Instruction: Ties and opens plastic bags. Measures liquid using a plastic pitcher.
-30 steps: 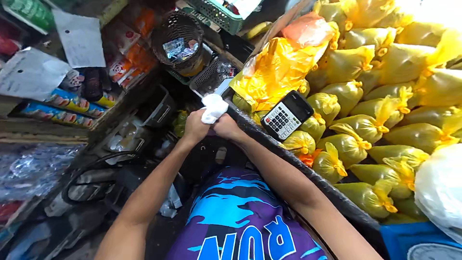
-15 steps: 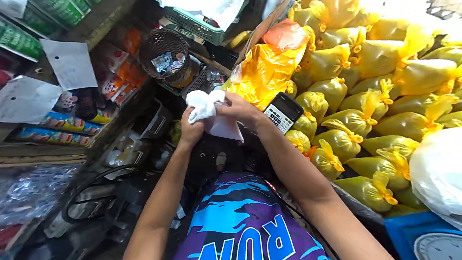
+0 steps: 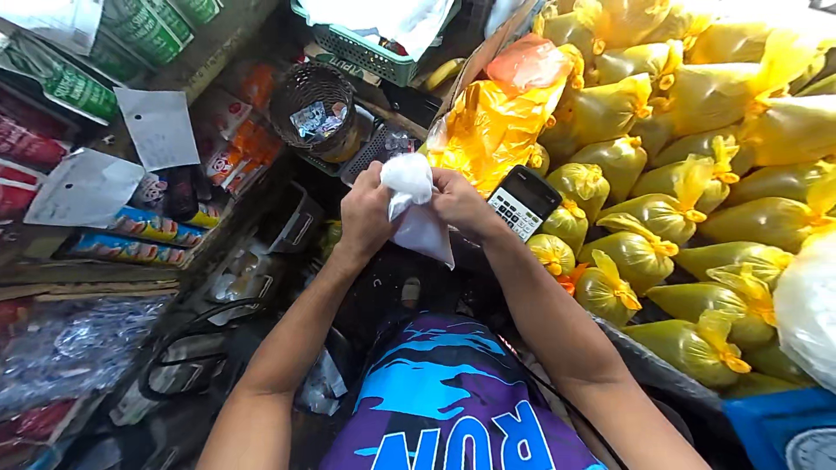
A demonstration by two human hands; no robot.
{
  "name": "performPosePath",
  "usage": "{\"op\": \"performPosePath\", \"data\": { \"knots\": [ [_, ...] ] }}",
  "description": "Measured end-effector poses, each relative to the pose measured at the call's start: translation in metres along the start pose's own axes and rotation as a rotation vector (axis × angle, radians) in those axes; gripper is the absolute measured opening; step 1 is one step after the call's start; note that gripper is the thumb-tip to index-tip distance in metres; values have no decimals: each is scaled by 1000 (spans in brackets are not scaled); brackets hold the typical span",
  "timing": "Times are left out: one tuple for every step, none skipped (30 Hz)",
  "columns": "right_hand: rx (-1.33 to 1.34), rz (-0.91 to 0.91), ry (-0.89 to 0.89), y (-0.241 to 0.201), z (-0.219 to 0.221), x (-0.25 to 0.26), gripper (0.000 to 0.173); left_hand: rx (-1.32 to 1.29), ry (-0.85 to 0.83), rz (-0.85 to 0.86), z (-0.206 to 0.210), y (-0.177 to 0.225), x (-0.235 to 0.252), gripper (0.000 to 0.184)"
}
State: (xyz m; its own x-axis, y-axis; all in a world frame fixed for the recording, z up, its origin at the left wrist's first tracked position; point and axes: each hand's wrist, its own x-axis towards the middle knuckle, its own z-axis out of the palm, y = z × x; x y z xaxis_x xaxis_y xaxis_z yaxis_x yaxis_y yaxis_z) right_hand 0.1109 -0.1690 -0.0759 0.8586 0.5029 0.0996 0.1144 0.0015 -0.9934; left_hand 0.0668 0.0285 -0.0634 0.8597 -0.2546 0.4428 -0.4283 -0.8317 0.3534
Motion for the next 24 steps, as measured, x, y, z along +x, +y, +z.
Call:
{"op": "performPosePath", "data": {
  "knots": [
    [54, -2, -32, 3, -5, 2, 20, 29, 19, 51, 1, 0, -4, 23],
    [61, -11, -42, 8, -7, 4, 20, -16, 24, 18, 6, -1, -6, 23],
    [1, -30, -20, 15, -8, 5, 18, -130, 15, -103, 13, -1, -7, 23],
    [-113, -58, 18, 24, -9, 4, 20, -326, -21, -308, 19, 1, -7, 20],
    [-258, -68, 80, 32, -7, 2, 22, -567, -90, -569, 21, 5, -7, 16],
    [-413, -66, 138, 39, -4, -2, 27, -789, -178, -809, 22, 5, -5, 14],
    [-544, -53, 181, 42, 2, -6, 37, -946, -241, -956, 22, 3, -2, 15],
    [-667, -36, 197, 42, 10, -11, 48, -1025, -271, -1011, 24, 1, -2, 13],
    [-788, -22, 189, 40, 20, -17, 56, -1044, -284, -1004, 24, -1, -1, 13],
    [-878, -26, 173, 38, 28, -22, 51, -999, -292, -945, 21, -3, 0, 16],
    [-922, -63, 184, 36, 35, -26, 41, -894, -279, -853, 17, -6, 2, 19],
    [-932, -115, 215, 35, 39, -26, 31, -751, -242, -763, 12, -8, 6, 18],
    [-919, -167, 234, 33, 42, -26, 28, -656, -207, -715, 7, -10, 11, 19],
    [-878, -210, 229, 32, 43, -26, 31, -653, -189, -714, 0, -8, 16, 18],
    [-823, -247, 217, 31, 45, -28, 36, -718, -178, -742, -5, -4, 21, 16],
    [-779, -290, 210, 30, 47, -32, 41, -791, -150, -770, -6, -2, 25, 19],
    [-759, -339, 215, 28, 50, -39, 44, -850, -116, -791, -4, -1, 29, 28],
    [-753, -366, 231, 29, 54, -43, 46, -888, -82, -801, 0, -4, 33, 38],
    [-756, -389, 256, 31, 58, -49, 46, -924, -37, -816, 6, -8, 36, 45],
    [-765, -409, 285, 36, 62, -54, 46, -985, 0, -853, 13, -14, 38, 50],
    [-780, -426, 314, 40, 65, -60, 45, -1083, 18, -935, 19, -19, 41, 54],
    [-796, -450, 348, 43, 67, -64, 45, -1209, 35, -1022, 24, -24, 43, 54],
    [-807, -472, 380, 46, 68, -69, 44, -1340, 55, -1110, 28, -26, 46, 50],
    [-814, -499, 409, 49, 70, -73, 44, -1456, 74, -1194, 29, -27, 48, 44]
  ]
}}
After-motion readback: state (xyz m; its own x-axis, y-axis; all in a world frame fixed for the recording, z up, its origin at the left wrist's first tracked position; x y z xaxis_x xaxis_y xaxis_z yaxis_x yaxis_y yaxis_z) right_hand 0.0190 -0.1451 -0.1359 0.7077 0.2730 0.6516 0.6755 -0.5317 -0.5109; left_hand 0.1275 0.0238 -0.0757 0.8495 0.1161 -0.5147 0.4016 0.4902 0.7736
